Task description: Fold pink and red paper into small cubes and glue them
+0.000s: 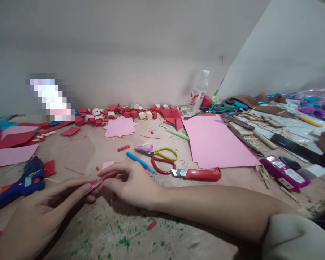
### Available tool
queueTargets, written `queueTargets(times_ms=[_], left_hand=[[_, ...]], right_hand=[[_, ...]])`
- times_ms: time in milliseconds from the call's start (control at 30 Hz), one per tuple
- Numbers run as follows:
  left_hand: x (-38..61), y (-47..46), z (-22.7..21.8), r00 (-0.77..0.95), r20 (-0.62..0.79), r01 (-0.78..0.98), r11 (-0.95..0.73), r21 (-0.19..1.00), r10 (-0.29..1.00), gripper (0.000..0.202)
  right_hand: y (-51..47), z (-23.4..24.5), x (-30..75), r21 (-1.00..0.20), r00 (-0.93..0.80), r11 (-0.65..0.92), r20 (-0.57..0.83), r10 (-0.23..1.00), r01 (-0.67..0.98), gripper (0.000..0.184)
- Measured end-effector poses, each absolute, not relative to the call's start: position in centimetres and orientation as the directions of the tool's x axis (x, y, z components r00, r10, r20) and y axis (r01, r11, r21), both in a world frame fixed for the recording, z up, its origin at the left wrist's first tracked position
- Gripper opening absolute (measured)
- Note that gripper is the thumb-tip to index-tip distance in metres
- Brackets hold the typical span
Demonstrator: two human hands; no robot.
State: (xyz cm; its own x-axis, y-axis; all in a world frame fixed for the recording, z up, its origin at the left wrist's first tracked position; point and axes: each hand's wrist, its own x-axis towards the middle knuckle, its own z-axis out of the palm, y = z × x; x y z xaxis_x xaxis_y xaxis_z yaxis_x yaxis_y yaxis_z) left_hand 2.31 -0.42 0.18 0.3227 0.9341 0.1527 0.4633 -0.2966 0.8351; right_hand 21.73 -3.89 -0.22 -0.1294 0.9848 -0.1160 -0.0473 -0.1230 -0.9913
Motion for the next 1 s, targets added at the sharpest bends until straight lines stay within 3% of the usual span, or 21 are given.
queueTargets(times_ms=[133,333,467,667,867,1000], left_hand=[[2.3,-0.5,0.0,0.326,0.161,0.419,-0.295,0.859,0.932,0.02],[2.2,-0.5,0.2,0.306,0.162,0.435,-0.289,0.852,0.938,0.025],[1.9,-0.5,-0.2,0.308,0.154,0.436,-0.283,0.854,0.939,0.024],[1.6,-0.5,-0.7,0.304,0.171,0.43,-0.295,0.853,0.937,0.024],[1.3,-0.3,-1.4,0.324,0.311,0.361,-0.421,0.832,0.893,0.012],[1.5,-0.1,-1.0,0.358,0.351,0.355,-0.473,0.806,0.866,0.001]], right_hand=[[-3.9,-0.3,21.7,-0.99,-0.104,-0.135,-0.131,0.986,-0.039,0.017],[-3.7,-1.0,21.7,-0.965,-0.185,-0.187,-0.153,0.971,-0.185,0.014],[-3.5,-1.0,21.8,-0.963,-0.207,-0.213,-0.178,0.962,-0.164,0.009],[-3.5,-1.0,21.9,-0.957,-0.214,-0.203,-0.158,0.964,-0.209,0.022],[-3.1,-0.8,22.3,-0.928,-0.233,-0.191,-0.118,0.965,-0.321,0.036],[-3.1,-1.0,22.4,-0.926,-0.273,-0.191,-0.101,0.957,-0.325,0.034]])
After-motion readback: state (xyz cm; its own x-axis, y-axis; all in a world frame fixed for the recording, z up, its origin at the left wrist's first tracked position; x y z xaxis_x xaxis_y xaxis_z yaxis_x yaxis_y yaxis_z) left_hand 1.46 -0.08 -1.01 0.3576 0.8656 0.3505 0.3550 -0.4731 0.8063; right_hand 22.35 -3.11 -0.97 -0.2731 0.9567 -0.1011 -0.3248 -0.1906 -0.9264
